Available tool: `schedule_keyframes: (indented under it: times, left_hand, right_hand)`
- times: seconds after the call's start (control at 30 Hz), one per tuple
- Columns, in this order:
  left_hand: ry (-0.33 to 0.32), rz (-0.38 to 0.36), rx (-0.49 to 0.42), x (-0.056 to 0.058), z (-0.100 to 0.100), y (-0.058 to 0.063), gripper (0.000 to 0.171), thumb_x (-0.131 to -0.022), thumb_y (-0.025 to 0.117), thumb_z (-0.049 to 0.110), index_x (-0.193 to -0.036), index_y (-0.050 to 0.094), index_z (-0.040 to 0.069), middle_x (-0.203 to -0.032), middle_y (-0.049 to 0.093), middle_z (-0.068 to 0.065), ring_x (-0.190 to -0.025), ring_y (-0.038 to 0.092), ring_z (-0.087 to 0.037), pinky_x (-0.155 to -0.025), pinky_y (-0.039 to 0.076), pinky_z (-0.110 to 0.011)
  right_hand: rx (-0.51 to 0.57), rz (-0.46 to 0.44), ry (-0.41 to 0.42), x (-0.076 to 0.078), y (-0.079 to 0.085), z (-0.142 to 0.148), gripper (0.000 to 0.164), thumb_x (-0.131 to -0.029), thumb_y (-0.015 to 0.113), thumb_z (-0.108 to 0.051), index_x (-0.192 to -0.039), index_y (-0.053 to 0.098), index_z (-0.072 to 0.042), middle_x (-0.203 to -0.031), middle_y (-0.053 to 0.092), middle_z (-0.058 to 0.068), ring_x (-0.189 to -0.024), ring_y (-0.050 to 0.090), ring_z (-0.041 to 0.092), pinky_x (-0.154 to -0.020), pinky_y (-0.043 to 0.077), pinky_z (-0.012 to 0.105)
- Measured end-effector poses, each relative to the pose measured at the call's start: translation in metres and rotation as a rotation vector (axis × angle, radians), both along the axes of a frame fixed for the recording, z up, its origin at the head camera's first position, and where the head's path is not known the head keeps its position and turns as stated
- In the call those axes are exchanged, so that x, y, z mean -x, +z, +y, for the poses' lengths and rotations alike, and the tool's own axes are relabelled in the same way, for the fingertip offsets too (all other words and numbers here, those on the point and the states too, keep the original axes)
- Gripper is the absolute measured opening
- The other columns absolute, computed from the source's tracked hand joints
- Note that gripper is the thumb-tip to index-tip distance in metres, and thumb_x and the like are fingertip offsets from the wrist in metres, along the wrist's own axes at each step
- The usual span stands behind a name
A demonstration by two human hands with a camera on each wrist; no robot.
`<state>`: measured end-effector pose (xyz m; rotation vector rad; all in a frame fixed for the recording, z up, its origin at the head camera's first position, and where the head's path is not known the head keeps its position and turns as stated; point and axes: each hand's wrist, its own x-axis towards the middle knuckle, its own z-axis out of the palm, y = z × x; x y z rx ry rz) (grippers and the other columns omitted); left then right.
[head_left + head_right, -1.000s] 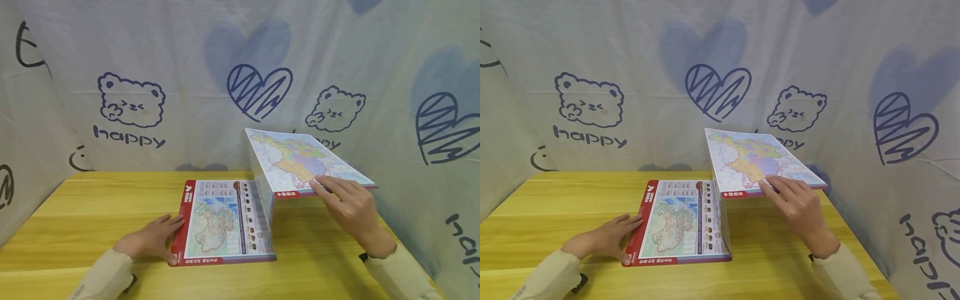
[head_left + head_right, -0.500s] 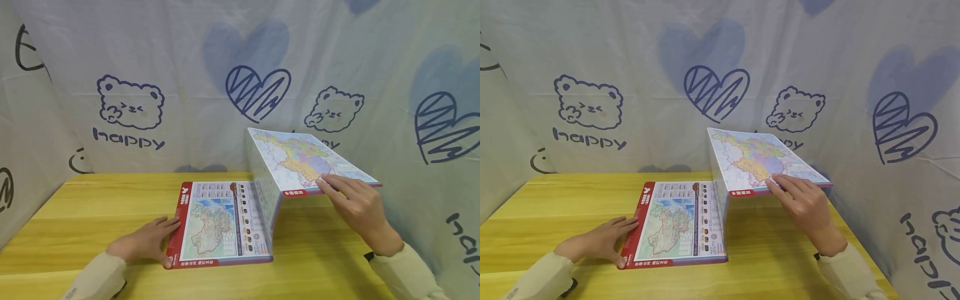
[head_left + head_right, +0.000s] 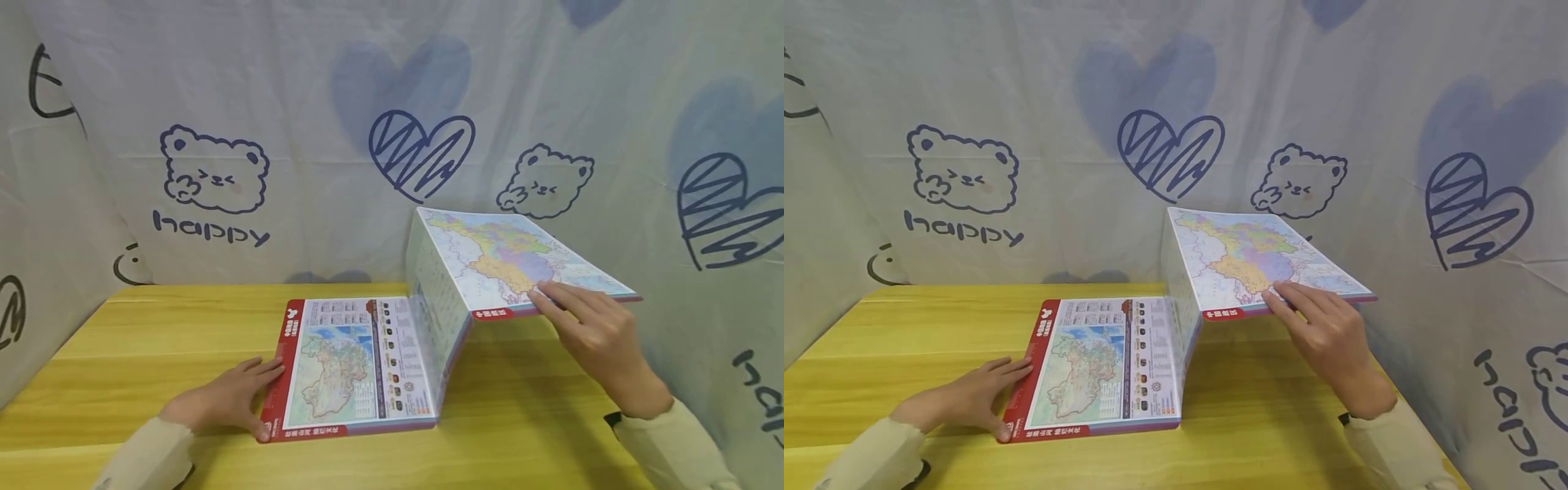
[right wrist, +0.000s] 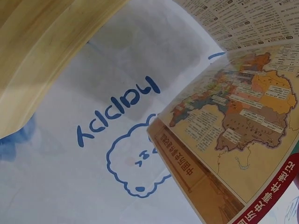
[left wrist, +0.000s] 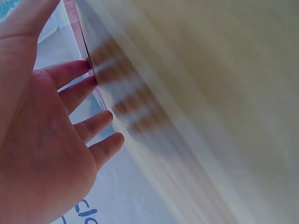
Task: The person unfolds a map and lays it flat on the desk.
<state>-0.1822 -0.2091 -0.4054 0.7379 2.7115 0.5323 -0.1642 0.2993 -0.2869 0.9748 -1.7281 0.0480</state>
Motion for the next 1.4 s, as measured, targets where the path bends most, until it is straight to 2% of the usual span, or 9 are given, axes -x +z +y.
schedule_keyframes:
  times: [0.23, 0.6, 0.87, 1.07, 1.23, 1.4]
  left_hand:
    - [0.041, -0.025, -0.005, -0.002, -0.008, 0.003, 0.107, -0.062, 0.086, 0.049, -0.144, 0.040, -0.003, -0.150, 0.033, -0.023, -0.133, 0.020, -0.055, -0.099, 0.029, -0.071]
    - [0.002, -0.005, -0.005, -0.002, -0.020, 0.007, 0.108, -0.063, 0.086, 0.049, -0.142, 0.039, -0.007, -0.149, 0.032, -0.028, -0.130, 0.022, -0.059, -0.099, 0.027, -0.072]
    - [0.019, -0.036, -0.010, 0.000, -0.031, 0.010, 0.107, -0.063, 0.086, 0.048, -0.143, 0.039, -0.006, -0.149, 0.031, -0.027, -0.131, 0.021, -0.058, -0.098, 0.026, -0.073]
    - [0.008, -0.015, -0.020, 0.000, -0.038, 0.006, 0.107, -0.064, 0.086, 0.048, -0.142, 0.039, -0.009, -0.149, 0.030, -0.029, -0.130, 0.022, -0.060, -0.098, 0.026, -0.073]
    - [0.010, 0.002, -0.024, 0.000, -0.042, 0.003, 0.107, -0.064, 0.086, 0.047, -0.141, 0.039, -0.009, -0.148, 0.030, -0.030, -0.129, 0.022, -0.060, -0.097, 0.026, -0.073]
    - [0.013, -0.014, -0.040, -0.001, -0.047, 0.002, 0.107, -0.064, 0.087, 0.046, -0.142, 0.038, -0.009, -0.148, 0.030, -0.030, -0.129, 0.021, -0.060, -0.096, 0.027, -0.074]
  right_hand:
    - [0.006, -0.004, -0.015, -0.001, 0.003, 0.004, 0.033, -0.104, 0.045, -0.019, -0.105, 0.073, -0.001, -0.099, 0.070, 0.020, -0.079, 0.067, 0.042, -0.060, 0.053, 0.054]
    - [0.013, -0.018, -0.034, -0.001, 0.009, 0.008, 0.032, -0.103, 0.044, -0.013, -0.106, 0.073, 0.000, -0.098, 0.070, 0.021, -0.077, 0.066, 0.043, -0.061, 0.052, 0.056]
    - [0.001, -0.037, -0.064, 0.003, 0.009, 0.015, 0.032, -0.103, 0.043, -0.012, -0.106, 0.073, 0.000, -0.099, 0.070, 0.021, -0.078, 0.066, 0.043, -0.061, 0.052, 0.055]
    - [-0.025, -0.044, -0.082, 0.007, 0.006, 0.021, 0.034, -0.104, 0.041, -0.013, -0.108, 0.072, -0.001, -0.100, 0.070, 0.021, -0.079, 0.066, 0.042, -0.061, 0.052, 0.055]
    - [-0.016, -0.036, -0.058, 0.009, 0.002, 0.023, 0.033, -0.102, 0.042, -0.010, -0.106, 0.072, 0.000, -0.100, 0.070, 0.021, -0.078, 0.066, 0.042, -0.063, 0.051, 0.054]
    - [-0.004, -0.029, -0.046, 0.010, -0.004, 0.027, 0.034, -0.103, 0.041, -0.013, -0.105, 0.073, 0.001, -0.099, 0.070, 0.021, -0.078, 0.066, 0.041, -0.066, 0.050, 0.053]
